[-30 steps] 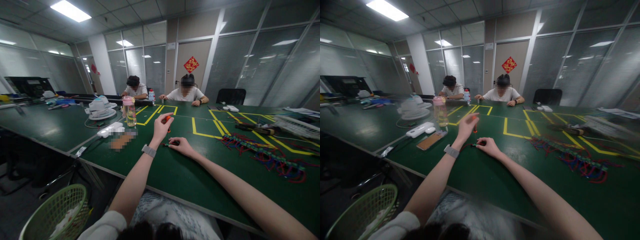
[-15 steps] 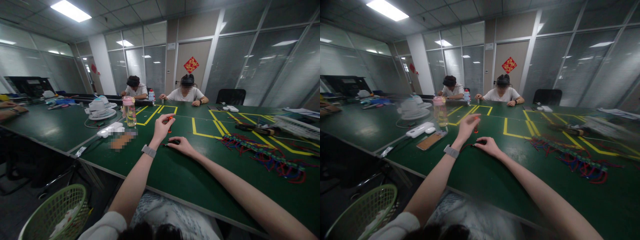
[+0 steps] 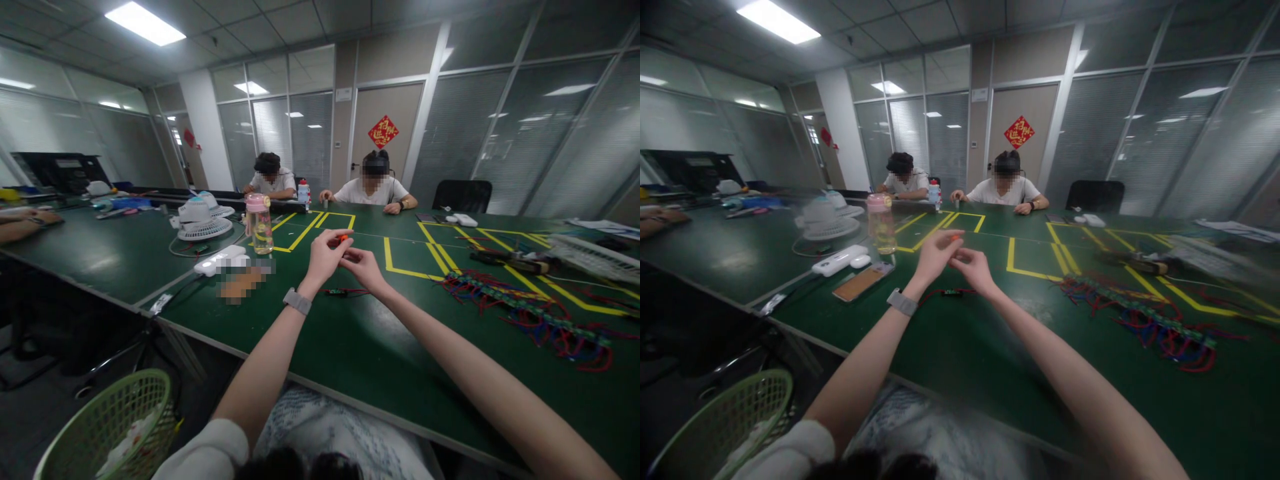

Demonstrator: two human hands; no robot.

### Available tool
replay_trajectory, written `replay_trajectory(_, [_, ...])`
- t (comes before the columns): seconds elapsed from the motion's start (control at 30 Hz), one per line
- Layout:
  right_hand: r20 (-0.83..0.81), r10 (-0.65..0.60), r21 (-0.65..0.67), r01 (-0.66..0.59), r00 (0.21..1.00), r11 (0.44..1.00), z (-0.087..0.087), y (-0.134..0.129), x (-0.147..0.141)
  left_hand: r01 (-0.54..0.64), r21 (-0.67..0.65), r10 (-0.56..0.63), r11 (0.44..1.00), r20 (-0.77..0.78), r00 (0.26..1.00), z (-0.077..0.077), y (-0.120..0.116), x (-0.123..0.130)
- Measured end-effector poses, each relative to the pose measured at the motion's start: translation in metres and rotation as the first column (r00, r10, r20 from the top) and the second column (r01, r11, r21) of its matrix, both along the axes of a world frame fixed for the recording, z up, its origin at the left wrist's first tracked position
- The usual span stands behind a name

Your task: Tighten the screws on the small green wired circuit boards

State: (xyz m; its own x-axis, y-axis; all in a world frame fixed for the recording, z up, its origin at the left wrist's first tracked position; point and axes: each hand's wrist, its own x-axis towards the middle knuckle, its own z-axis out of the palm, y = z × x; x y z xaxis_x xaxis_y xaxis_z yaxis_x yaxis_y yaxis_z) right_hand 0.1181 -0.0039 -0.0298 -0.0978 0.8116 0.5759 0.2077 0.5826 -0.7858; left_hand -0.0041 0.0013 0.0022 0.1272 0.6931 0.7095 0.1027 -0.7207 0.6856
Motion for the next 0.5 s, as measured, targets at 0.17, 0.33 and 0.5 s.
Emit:
replay_trajectory(0.17, [0.02,0.012,-0.005,-0.012,1.0,1.0,0.0,-0.002,0.0,0.033,0.012,-0.034,0.999,0.007,0.999,0.001,-0.008,0.001])
replay_trajectory(0.33, [0.068,-0.03,-0.002,0.031,0.997,1.0,0.003,-0.004,-0.001,-0.203,0.156,0.212,0.967,-0.041,0.976,-0.001,0.0,-0.014])
replay_trajectory(0.5, [0.042,-0.044,-0.053,0.046,0.998,0.998,0.005,-0.008,0.0,-0.51,0.242,0.564,0.825,-0.3,0.77,0.004,0.027,-0.049])
